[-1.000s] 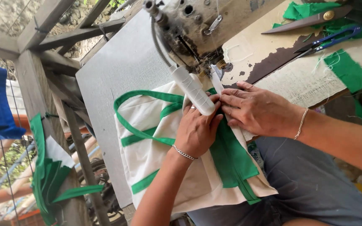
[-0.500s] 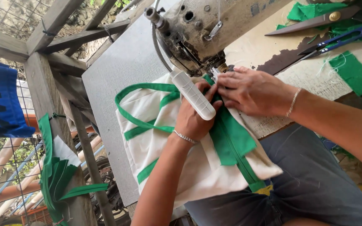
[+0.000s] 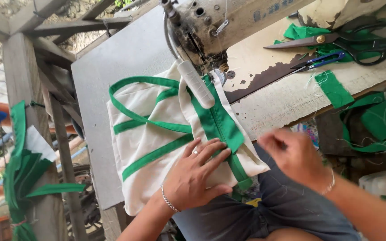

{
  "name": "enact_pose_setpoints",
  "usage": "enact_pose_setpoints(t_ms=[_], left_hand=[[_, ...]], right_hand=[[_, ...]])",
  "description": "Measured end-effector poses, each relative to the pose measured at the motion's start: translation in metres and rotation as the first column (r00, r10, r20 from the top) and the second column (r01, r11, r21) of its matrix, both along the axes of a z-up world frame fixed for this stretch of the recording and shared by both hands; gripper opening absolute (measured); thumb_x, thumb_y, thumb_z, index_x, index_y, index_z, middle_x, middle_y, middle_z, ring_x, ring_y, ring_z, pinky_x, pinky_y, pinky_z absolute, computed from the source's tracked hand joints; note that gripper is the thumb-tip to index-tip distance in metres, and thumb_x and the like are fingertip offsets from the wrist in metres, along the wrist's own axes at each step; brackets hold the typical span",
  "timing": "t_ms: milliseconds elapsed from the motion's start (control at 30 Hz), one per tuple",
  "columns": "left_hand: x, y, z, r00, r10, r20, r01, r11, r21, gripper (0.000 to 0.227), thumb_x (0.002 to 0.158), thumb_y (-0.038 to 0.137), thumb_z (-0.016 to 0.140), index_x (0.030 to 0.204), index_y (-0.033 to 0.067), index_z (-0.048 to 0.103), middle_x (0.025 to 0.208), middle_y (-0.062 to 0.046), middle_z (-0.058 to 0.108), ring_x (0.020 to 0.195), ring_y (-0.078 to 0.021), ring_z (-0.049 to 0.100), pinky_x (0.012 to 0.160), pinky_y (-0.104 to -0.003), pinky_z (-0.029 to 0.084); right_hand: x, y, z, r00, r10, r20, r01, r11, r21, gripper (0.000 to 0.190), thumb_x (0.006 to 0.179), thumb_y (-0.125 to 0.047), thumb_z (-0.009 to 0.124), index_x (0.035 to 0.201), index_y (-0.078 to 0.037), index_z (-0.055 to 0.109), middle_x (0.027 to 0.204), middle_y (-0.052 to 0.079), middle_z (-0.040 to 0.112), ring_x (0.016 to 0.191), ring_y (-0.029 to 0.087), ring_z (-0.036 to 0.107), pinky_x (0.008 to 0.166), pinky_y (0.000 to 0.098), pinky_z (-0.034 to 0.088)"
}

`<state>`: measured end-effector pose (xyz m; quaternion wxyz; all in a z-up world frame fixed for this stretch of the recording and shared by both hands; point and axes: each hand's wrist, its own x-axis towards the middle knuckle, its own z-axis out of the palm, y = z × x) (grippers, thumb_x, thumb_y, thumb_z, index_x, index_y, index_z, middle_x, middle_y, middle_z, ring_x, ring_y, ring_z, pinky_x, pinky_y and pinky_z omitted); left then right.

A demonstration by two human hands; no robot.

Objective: A person uses an industrial sewing machine to sew the edges and handles of a white canvas bag with green trim, including folding the fabric and trimming threads with scissors.

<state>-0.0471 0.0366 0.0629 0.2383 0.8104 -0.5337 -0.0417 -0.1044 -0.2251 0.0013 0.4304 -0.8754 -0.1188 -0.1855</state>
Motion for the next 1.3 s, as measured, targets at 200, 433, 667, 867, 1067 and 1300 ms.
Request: enact_pose_setpoints(t_ms=[200,433,667,867,1067,1300], left_hand=[[-0.013,-0.001,-0.032,0.987,0.132,0.094,-0.141,0.985,0.096,0.103,0.078,0.076,0.063,0.155,0.0125,0.041,0.145,-0.016,0.052,0.142,-0.0355,0.046,0.117,-0.055,0.031],[-0.011,0.026,-0.041,0.963,0.243,0.112,-0.254,0.962,0.097,0.111,0.066,0.086,0.064,0.149,0.0162,0.044,0.147,-0.011,0.05,0.141,-0.0326,0.046,0.112,-0.055,0.036],[0.017,0.009,-0.006,0.947,0.202,0.249,-0.296,0.851,0.435,0.072,0.086,0.08,0.046,0.127,0.0216,0.056,0.108,-0.002,0.066,0.099,-0.0277,0.065,0.081,-0.045,0.042],[-0.074,0.003,0.019,0.995,-0.01,0.102,-0.082,0.521,0.849,0.079,0.071,0.09,0.056,0.091,0.015,0.071,0.074,-0.007,0.074,0.071,-0.0288,0.071,0.067,-0.048,0.049],[-0.124,-0.014,-0.045,0.972,-0.234,-0.02,0.152,0.561,0.814,0.049,0.08,0.063,0.065,0.079,0.0159,0.079,0.067,-0.007,0.07,0.064,-0.0319,0.062,0.056,-0.046,0.04],[-0.019,-0.048,0.0,0.995,0.01,0.096,0.005,0.987,-0.16,0.026,0.089,0.002,0.064,0.113,0.0047,0.055,0.112,-0.016,0.059,0.099,-0.0314,0.054,0.081,-0.044,0.043]], right_hand=[[-0.031,0.025,-0.029,0.729,0.085,-0.679,0.335,0.821,0.462,0.023,0.09,-0.024,0.077,0.102,-0.004,0.077,0.069,0.011,0.078,0.05,0.018,0.069,0.048,0.0346,0.059],[-0.037,0.051,-0.044,0.709,0.286,-0.645,0.446,0.526,0.724,0.036,0.073,0.013,0.061,0.108,0.009,0.066,0.073,0.016,0.059,0.053,0.022,0.054,0.036,0.0386,0.056],[-0.035,0.065,-0.054,0.688,0.338,-0.642,0.457,0.485,0.745,0.032,0.074,0.012,0.062,0.105,0.004,0.068,0.075,0.009,0.057,0.055,0.015,0.051,0.034,0.0373,0.053],[-0.042,0.073,-0.075,0.649,0.406,-0.644,0.471,0.45,0.758,0.026,0.073,0.01,0.07,0.098,0.004,0.072,0.068,0.008,0.058,0.052,0.016,0.052,0.037,0.0348,0.054],[-0.054,0.089,-0.061,0.64,0.468,-0.61,0.549,0.278,0.789,0.026,0.091,-0.02,0.072,0.093,0.006,0.072,0.068,0.02,0.07,0.05,0.027,0.064,0.042,0.0471,0.058],[-0.065,0.07,-0.054,0.585,0.465,-0.664,0.526,0.406,0.747,0.005,0.087,0.002,0.063,0.092,0.001,0.06,0.071,0.014,0.061,0.052,0.026,0.06,0.04,0.0381,0.052]])
